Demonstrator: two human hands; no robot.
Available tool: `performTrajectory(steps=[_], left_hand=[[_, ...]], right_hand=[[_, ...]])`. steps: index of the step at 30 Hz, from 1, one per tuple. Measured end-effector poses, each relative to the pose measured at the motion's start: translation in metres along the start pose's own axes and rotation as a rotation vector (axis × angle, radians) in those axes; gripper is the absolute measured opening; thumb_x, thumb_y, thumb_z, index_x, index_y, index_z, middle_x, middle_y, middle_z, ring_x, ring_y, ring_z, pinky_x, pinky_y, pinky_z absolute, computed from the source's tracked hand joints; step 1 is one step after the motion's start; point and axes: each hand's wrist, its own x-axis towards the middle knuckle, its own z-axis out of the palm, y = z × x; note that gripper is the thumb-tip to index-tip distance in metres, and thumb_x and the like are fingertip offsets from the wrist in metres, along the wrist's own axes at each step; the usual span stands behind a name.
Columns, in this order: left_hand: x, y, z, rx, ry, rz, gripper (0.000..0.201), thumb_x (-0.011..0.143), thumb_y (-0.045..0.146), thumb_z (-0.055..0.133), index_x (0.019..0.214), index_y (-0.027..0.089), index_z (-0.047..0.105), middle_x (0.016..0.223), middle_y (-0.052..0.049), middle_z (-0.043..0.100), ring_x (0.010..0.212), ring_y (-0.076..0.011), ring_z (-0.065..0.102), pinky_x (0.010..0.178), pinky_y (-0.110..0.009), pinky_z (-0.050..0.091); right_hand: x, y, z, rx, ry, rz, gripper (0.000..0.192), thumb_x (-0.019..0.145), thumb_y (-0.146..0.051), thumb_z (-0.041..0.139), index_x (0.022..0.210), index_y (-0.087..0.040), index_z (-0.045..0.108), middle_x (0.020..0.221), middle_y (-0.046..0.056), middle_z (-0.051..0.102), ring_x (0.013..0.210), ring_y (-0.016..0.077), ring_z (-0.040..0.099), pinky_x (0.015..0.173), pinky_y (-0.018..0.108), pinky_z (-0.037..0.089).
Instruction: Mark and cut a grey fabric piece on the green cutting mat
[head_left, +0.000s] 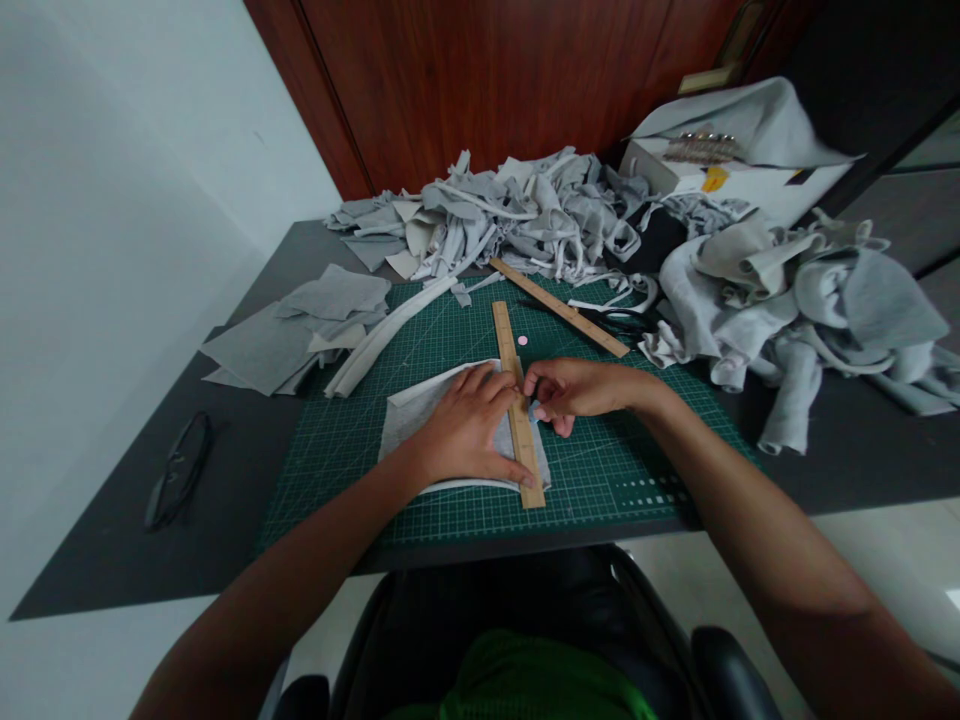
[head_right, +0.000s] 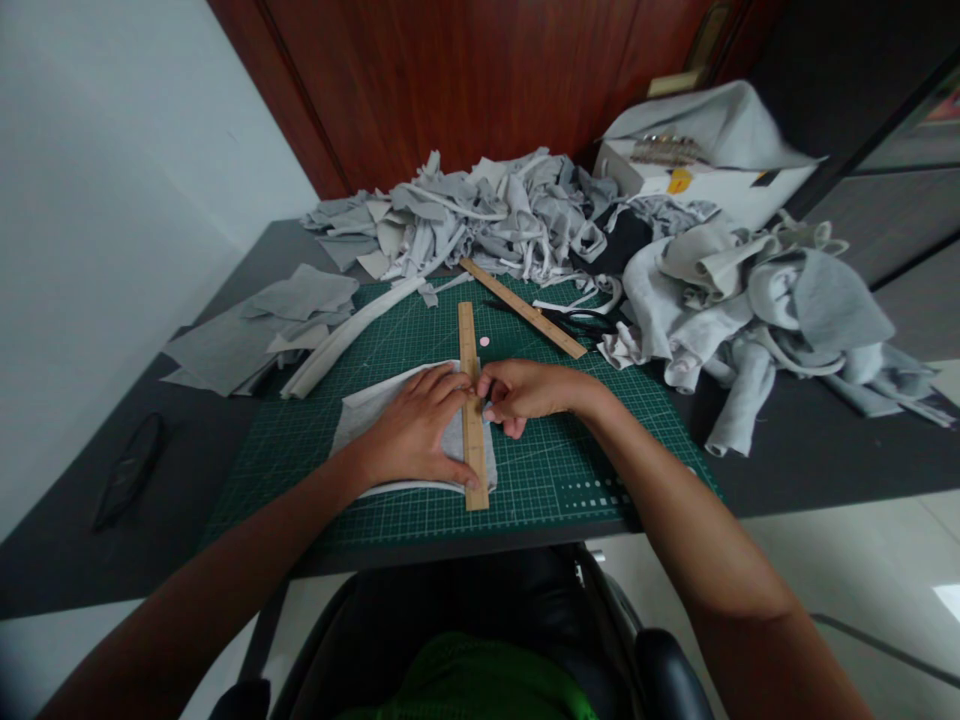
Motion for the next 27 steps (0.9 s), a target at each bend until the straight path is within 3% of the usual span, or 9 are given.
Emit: performTrajectory(steps=[11,27], left_hand=[[0.001,0.002,-0.001,0.006,-0.011,-0.005,0.113,0.055,0.094,0.073,0.139,0.021,0.055,0.141,-0.015,0.058,0.142,-0.0436,0.042,0.123,-0.059,0.029],[0.000,0.001,-0.001,0.042,-0.017,0.003,0.102,0.059,0.095,0.070,0.129,0.020,0.060,0.145,-0.016,0.056,0.146,-0.0446,0.040,0.124,-0.059,0.029]], right_hand=[[-0.002,-0.001,0.004,0.015,-0.013,-0.010,0.026,0.078,-0.025,0.084,0.090,-0.019,0.063,0.068,-0.004,0.069,0.060,0.0129,0.071,0.056,0.024,0.061],[-0.013,-0.009,0.015,-0.012,-0.262,0.113,0.027,0.079,-0.028,0.083,0.095,-0.017,0.063,0.070,-0.004,0.070,0.059,0.0136,0.071,0.055,0.023,0.058]])
